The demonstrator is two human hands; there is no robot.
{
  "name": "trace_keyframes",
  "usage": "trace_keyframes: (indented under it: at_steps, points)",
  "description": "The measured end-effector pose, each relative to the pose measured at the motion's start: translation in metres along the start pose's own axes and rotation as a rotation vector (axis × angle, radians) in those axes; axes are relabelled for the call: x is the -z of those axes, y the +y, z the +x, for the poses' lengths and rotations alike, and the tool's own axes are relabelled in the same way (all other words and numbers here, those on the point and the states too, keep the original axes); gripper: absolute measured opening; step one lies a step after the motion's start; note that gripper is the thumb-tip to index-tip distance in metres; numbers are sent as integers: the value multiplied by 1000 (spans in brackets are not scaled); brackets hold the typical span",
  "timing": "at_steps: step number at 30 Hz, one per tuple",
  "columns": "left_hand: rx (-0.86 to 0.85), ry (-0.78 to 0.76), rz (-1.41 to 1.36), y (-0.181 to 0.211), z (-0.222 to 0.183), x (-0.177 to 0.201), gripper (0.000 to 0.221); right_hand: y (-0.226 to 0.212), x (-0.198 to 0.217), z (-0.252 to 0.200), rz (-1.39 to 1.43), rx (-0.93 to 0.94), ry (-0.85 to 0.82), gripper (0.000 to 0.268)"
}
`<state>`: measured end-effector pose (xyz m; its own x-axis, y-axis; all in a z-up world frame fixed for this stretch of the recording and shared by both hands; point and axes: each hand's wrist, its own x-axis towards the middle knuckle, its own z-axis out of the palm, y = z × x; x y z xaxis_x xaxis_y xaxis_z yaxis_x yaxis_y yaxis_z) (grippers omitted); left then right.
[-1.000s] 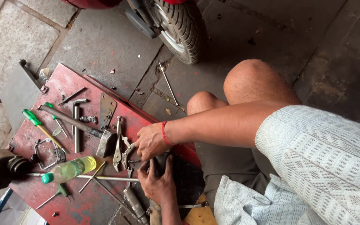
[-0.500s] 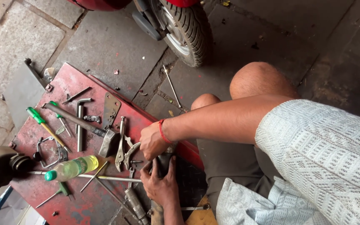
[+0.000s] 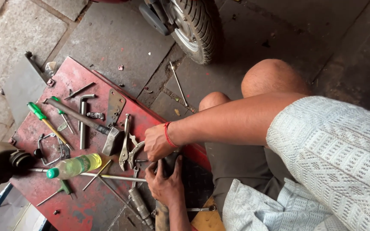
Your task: Inspecting and working on an exhaust pipe component of a scooter in a repair shop.
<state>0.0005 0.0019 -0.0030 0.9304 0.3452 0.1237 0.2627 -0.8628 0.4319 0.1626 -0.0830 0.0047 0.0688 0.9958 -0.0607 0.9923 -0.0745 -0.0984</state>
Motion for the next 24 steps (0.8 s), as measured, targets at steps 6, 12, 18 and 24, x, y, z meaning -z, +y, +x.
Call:
trace_keyframes:
  at_steps: [6, 12, 18, 24]
  points:
    - [23, 3, -58, 5, 3, 2, 62, -5, 1, 0, 102, -72, -2, 14]
    - [39, -2, -63, 5, 2, 1, 61, -10, -5, 1, 243, -210, -45, 15]
    - [26, 20, -48, 6, 1, 1, 59, -15, -4, 0, 253, -285, -35, 16]
    - [31, 17, -83, 8, 1, 4, 62, -13, -7, -2, 218, -296, 69, 15]
